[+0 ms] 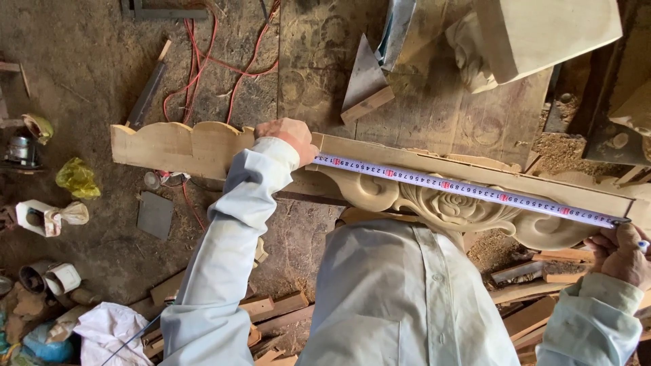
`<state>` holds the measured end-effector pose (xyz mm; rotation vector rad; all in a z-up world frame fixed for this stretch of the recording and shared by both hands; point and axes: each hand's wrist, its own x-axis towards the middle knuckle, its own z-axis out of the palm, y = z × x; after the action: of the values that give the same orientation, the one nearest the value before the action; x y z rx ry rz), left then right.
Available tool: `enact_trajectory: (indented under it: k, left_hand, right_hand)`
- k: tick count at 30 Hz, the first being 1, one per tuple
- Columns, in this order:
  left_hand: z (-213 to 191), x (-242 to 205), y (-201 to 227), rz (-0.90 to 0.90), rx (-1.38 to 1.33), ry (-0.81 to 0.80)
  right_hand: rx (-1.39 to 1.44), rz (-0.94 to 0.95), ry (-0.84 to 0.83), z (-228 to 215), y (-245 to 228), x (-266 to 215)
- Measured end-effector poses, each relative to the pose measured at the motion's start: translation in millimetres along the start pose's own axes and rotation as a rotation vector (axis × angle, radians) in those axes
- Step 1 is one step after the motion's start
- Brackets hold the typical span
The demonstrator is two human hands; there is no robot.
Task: Measuring a decorative carved wooden board with a tape measure and marking it with a pen and a square.
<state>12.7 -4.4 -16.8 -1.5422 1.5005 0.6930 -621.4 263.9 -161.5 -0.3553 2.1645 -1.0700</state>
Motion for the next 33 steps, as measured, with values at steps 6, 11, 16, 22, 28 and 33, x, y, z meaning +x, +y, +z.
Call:
enact_trajectory:
  k: [6, 11, 16, 22, 28, 33]
  left_hand:
    - [-3.1, -2.6, 0.5, 0.022, 0.007, -0.019]
    - [-12.6, -13.6, 2.8, 0.004, 0.014, -0.041]
    - [-23.5, -26.4, 4.8, 0.019, -0.012, -0.064]
    - [-28.9, -31.6, 6.7, 0.033, 0.003, -0.089]
    - [-29.4, -30.9, 6.9, 0.024, 0.006, -0.103]
    - [-30.0, -29.3, 5.9, 0.012, -0.003, -0.112]
  right_hand:
    - [0.123, -0.032, 0.074, 14.5, -28.8, -24.8]
    - [0.159, -0.034, 0.091, 21.3, -42.0, -37.8]
    - [0.263, -0.026, 0.113, 31.6, -59.9, -48.8]
    - [0.275, -0.014, 0.147, 40.1, -83.7, -68.7]
    - [0.317, 0.035, 0.2, 41.3, -89.2, -70.1]
    - [0.287, -0.01, 0.174, 39.0, -77.9, -63.7]
